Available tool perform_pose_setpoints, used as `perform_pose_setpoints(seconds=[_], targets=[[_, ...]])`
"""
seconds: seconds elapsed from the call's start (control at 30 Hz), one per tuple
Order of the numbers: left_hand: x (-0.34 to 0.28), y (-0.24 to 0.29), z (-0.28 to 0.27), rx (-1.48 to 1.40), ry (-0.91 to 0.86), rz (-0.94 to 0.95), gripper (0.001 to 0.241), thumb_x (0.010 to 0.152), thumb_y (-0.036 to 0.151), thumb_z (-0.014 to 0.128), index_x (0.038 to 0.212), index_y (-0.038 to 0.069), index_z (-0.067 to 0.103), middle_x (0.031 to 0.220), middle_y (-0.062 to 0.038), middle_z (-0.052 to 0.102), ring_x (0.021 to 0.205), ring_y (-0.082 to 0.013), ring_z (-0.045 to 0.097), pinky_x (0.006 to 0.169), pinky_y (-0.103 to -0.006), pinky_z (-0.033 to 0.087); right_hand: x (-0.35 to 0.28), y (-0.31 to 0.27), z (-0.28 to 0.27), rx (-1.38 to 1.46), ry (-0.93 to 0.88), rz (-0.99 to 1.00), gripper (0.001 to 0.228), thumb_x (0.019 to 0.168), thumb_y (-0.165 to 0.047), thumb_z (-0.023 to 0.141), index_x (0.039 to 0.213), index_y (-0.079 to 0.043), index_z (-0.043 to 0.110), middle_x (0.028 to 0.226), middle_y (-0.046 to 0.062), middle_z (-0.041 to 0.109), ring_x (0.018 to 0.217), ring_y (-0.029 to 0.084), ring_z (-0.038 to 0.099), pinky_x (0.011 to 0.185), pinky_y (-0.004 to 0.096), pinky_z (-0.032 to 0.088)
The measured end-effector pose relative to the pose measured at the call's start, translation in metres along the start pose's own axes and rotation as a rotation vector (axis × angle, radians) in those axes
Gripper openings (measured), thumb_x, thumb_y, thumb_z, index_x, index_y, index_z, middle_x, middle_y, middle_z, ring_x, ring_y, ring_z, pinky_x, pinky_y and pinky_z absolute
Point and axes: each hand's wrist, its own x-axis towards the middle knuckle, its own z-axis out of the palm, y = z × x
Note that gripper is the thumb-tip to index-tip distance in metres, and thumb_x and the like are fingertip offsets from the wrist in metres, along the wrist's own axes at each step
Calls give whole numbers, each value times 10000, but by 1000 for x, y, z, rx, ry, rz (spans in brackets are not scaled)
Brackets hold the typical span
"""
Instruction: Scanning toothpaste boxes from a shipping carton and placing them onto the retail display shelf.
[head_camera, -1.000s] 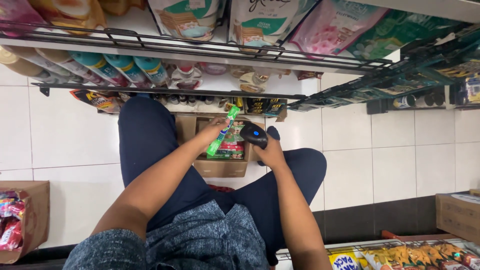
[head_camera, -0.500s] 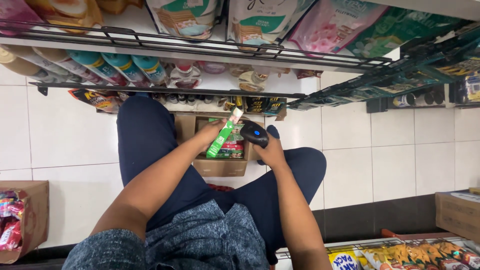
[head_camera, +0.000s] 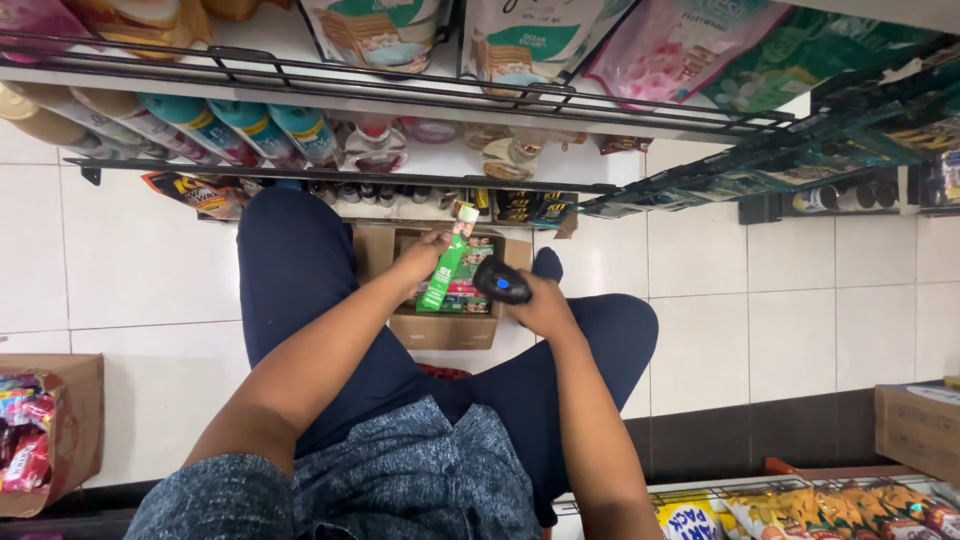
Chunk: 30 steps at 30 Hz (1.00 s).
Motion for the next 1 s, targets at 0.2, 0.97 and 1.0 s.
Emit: perform_pose_setpoints(seconds=[0.2,0.97,1.0], targets=[[-8,9,-4,-43,-9,-39,454,1065,405,472,1355,88,619,1285,-91,690,1148,-184,616,1027,-365,455,2,8,-8,-16,309,-100,380,739,-75,772,1104,-3,699,1049,224,728,980,413,693,836,446,551],[1,3,-5,-90,123,-139,492,1053,446,442,1449,154,464,1339,-122,624,1153,-273,636,994,-526,478,-4,4,8,232,-235,-199,503,764,-77,798,1246,-54,657,1071,145,772,983,239,759,863,348,571],[4,1,-5,-50,158,-156,516,1055,458,456,1484,173,426,1406,-121,565,1220,-286,577,1033,-539,446,-5,1,6,219,-219,-185,495,762,-81,807,1235,-54,663,1073,147,775,983,234,763,861,346,575]])
